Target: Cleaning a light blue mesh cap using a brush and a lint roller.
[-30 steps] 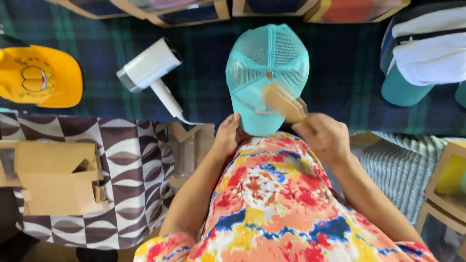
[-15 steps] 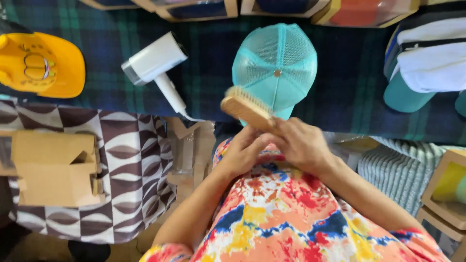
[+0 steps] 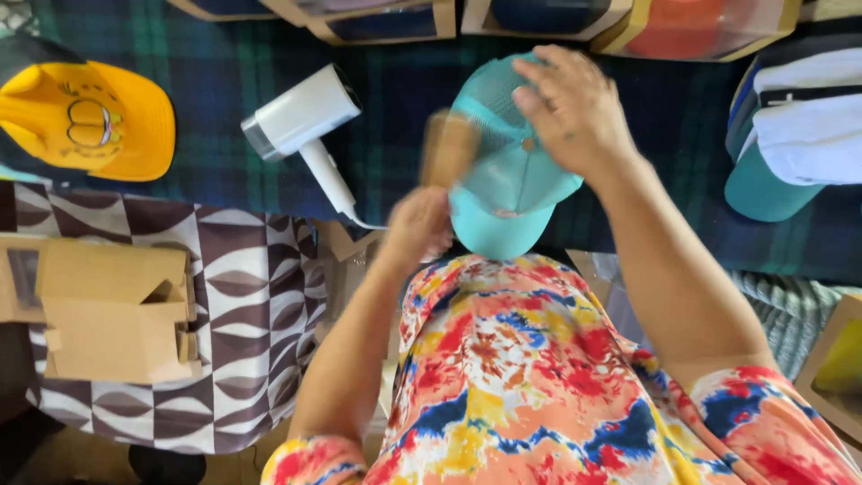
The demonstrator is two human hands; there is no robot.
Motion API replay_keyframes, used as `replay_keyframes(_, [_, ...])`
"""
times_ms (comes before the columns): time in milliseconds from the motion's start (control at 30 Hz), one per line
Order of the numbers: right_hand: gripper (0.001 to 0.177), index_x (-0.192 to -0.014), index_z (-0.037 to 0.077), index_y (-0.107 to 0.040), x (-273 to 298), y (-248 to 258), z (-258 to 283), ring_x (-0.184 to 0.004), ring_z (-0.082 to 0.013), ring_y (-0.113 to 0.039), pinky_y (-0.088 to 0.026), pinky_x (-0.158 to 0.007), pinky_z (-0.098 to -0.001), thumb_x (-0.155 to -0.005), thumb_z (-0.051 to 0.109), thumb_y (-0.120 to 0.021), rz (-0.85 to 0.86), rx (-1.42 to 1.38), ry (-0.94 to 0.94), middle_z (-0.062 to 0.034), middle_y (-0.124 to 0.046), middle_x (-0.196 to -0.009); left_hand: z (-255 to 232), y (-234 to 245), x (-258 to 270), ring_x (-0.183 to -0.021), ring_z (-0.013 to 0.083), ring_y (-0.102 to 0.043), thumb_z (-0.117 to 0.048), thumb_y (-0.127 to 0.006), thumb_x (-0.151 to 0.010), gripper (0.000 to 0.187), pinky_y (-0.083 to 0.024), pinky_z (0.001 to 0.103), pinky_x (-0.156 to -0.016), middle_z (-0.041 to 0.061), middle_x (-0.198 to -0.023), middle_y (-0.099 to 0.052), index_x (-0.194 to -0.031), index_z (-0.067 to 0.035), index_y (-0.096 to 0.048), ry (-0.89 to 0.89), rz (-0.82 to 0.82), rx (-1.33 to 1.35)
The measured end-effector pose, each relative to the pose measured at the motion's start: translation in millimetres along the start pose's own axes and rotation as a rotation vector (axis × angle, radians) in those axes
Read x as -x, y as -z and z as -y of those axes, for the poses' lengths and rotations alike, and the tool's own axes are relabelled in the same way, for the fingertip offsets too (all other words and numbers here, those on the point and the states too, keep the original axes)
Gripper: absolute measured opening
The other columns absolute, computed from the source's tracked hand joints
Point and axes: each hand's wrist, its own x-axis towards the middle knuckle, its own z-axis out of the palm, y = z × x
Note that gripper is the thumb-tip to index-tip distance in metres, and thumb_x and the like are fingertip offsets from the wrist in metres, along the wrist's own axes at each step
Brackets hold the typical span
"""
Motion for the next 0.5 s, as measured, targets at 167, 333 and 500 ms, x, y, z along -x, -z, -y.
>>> replay_keyframes(167, [0.047,-0.147,0.012,-0.061,-9,-11,1,-0.135,-0.0383,-0.048,-0.038,-0.097,-0.0602,-0.113,0.037,-0.04,0.035,0.048,-0.075,-0.0149,-0.054,-0.149,-16,35,26,-0.054,0.0074,-0.049,-0.042,-0.054,-0.105,0.032,-0.038,0.026,-0.047,-0.005,-0.064,-0.052,-0.083,-0.019,-0.061,-0.042,-0.027,-0.202])
replay_keyframes(333, [0.044,-0.146,0.008,-0.064,-5,-13,5,-0.133,-0.0406,-0.051,-0.041,-0.096,-0.0605,-0.115,0.033,-0.044,-0.01,0.05,-0.033,-0.0176,-0.058,-0.146,2,31,-37,-0.095,0.0285,-0.064,-0.068,-0.058,-0.091,0.033,-0.04,0.057,-0.09,-0.007,-0.097,-0.073,-0.103,-0.041,-0.074,-0.431,0.374,-1.437])
replay_keyframes(500, [0.044,-0.145,0.006,-0.065,-4,-15,1,-0.132,-0.041,-0.053,-0.042,-0.098,-0.06,-0.117,0.032,-0.045,-0.045,0.065,0.005,-0.0198,-0.06,-0.145,-51,127,-50,-0.092,0.0287,-0.064,-0.06,-0.068,-0.096,0.035,-0.038,0.048,-0.089,-0.002,-0.09,-0.073,-0.102,-0.026,-0.075,-0.558,0.032,-1.513])
